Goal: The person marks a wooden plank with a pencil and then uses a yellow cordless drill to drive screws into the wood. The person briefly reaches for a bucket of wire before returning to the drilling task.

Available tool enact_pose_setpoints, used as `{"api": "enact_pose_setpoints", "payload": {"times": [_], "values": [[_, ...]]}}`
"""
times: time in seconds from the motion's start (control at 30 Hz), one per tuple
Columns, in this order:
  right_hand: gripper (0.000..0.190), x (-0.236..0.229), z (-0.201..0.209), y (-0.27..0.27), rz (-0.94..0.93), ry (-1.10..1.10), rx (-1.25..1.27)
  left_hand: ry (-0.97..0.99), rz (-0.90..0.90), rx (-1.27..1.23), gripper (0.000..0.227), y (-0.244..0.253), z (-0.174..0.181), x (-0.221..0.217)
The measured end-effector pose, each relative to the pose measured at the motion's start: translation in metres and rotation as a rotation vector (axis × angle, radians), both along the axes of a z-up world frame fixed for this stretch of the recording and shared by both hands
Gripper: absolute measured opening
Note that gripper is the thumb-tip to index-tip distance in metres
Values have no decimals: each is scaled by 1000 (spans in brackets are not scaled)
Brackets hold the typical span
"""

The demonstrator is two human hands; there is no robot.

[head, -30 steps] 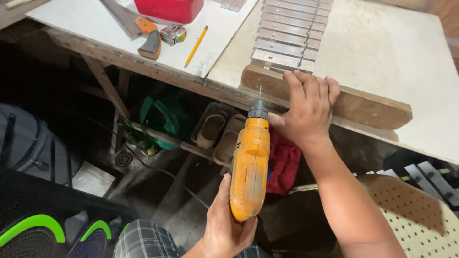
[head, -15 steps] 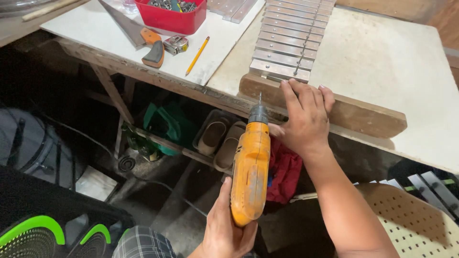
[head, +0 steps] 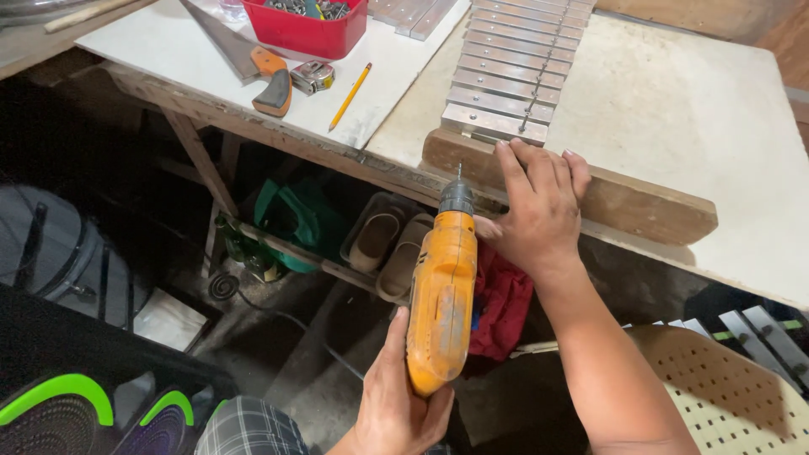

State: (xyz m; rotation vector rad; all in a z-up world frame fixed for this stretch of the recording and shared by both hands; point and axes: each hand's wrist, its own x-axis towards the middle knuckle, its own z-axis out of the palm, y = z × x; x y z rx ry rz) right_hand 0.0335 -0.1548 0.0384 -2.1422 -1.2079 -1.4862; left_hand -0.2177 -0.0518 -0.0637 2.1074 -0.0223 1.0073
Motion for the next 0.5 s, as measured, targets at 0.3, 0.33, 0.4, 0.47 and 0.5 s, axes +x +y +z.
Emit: {"api": "enact_pose_setpoints", "payload": {"times": [0.3,0.33,0.4,0.47,0.5], "values": [[90,0,0,0,-2,6,-6,60,-6,-13,96,3,6,-2],[90,-1,0,0,-2,11,-4,59,-3,-15,95,3,10,-3],[90,-1,1,0,0,15,-2,58,1,-15,94,3,14,-5],[84,-1,1,0,-17,0,-11,96,-4,-7,96,4,16,-7],[84,-1,1,0,-16,-1,-10,94,-3,-6,96,3,17,-7]]}}
